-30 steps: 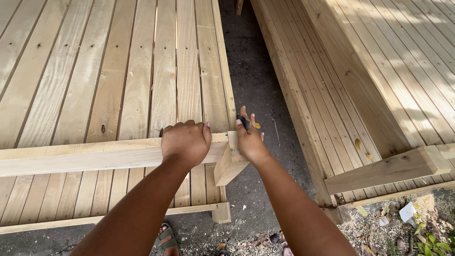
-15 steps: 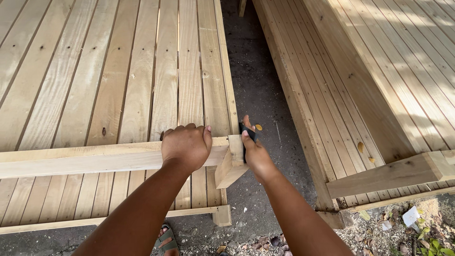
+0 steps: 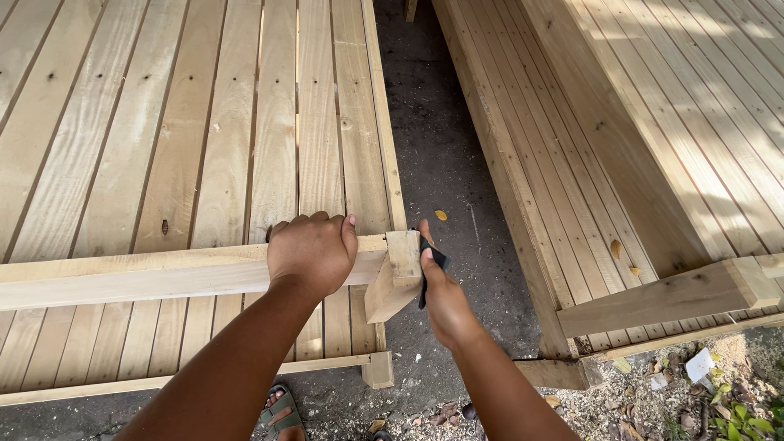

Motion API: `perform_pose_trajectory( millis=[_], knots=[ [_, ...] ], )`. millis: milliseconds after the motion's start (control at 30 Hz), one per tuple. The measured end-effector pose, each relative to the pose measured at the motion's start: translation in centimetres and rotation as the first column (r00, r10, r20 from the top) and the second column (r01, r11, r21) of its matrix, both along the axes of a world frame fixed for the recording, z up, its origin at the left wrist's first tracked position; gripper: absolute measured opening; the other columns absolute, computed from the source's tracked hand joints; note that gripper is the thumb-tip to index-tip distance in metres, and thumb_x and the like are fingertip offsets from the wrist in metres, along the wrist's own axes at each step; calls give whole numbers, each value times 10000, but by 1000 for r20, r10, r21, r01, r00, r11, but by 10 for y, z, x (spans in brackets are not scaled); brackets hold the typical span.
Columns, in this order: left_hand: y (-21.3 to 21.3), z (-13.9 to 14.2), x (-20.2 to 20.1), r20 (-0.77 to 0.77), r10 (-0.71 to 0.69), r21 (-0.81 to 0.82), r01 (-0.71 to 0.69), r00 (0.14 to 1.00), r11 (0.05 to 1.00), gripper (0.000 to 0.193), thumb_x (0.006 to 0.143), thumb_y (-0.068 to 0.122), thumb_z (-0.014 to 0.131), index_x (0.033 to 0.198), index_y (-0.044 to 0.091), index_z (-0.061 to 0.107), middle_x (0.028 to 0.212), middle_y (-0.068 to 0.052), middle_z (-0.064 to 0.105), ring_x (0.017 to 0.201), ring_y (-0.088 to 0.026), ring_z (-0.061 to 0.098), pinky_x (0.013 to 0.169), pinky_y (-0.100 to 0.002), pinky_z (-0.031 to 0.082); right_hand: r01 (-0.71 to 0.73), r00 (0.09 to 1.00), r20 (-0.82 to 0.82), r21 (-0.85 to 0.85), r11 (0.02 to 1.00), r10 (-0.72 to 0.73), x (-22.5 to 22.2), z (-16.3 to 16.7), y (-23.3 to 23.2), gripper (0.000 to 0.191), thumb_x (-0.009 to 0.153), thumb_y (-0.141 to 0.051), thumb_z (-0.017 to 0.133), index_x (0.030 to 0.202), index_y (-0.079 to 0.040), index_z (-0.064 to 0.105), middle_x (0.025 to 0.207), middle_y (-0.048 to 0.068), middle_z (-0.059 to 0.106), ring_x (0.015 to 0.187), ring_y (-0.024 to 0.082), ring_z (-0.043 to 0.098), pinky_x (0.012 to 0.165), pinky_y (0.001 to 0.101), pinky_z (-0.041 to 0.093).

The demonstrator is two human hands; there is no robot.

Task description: The person sands the wooden slats, rails and corner posts of unfinished furniture frames using sheets of sandpaper held by hand. They work along the edges and surfaces of several frames, repositioning between sections and switching sandpaper pieces while smoothing the wood.

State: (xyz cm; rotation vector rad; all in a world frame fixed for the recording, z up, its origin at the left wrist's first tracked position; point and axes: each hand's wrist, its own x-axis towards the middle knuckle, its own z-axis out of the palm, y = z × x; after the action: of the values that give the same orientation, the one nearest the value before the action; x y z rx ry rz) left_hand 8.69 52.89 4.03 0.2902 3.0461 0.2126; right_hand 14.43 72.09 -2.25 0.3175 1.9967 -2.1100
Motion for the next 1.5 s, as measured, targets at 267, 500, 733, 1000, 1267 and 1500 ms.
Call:
perform_pose_trajectory(
  millis=[267,500,733,1000,1267,1500],
  knots=[
    [1,-1,1,-9,-3,-9,3,1000,1000,539,1068,381,268,926,151,734,899,-71,703,875,-263,674,873,-504,501,35,979,203,-135,990,-6,-39,13,0,617,1016,-477,295,1621,-440,181,1606,136,416,1499,308,393,1215,481,303],
    [0,-2,0,-28,-15,-11,14,1000,1000,536,1065,385,276,926,152,739,907,-65,707,880,-268,678,882,-518,498,-7,999,44,-5,1000,8,-2,3,3,580,1046,-508,305,1603,-435,163,1718,21,259,1568,188,188,1242,400,106],
    [0,-4,1,-49,-9,25,11,999,1000,537,1066,386,282,923,148,742,904,-72,709,881,-279,674,859,-508,506,58,973,229,-174,983,-17,-51,-1,5,617,1034,-479,336,1626,-341,226,1599,193,439,1473,333,445,1193,496,363],
    [0,-2,0,-16,-15,-8,15,1000,1000,548,1077,380,268,930,151,744,899,-69,709,868,-261,680,879,-502,499,-2,1000,6,28,1000,2,-5,-12,6,679,1045,-500,311,1666,-335,90,1664,62,292,1466,166,276,1161,364,199],
    [0,-2,1,-10,-11,16,12,1000,1000,545,1077,384,265,946,151,739,901,-75,705,864,-269,676,861,-483,504,66,992,109,-51,997,-60,-23,0,1,690,1028,-499,364,1638,-257,152,1667,134,255,1533,289,264,1209,430,222],
    [1,-4,1,-42,-15,31,16,999,999,539,1068,387,275,931,157,743,894,-70,705,869,-274,673,867,-487,502,56,996,74,-7,998,-55,-20,3,-1,703,988,-514,359,1635,-387,116,1629,111,366,1508,238,331,1217,401,203]
  ],
)
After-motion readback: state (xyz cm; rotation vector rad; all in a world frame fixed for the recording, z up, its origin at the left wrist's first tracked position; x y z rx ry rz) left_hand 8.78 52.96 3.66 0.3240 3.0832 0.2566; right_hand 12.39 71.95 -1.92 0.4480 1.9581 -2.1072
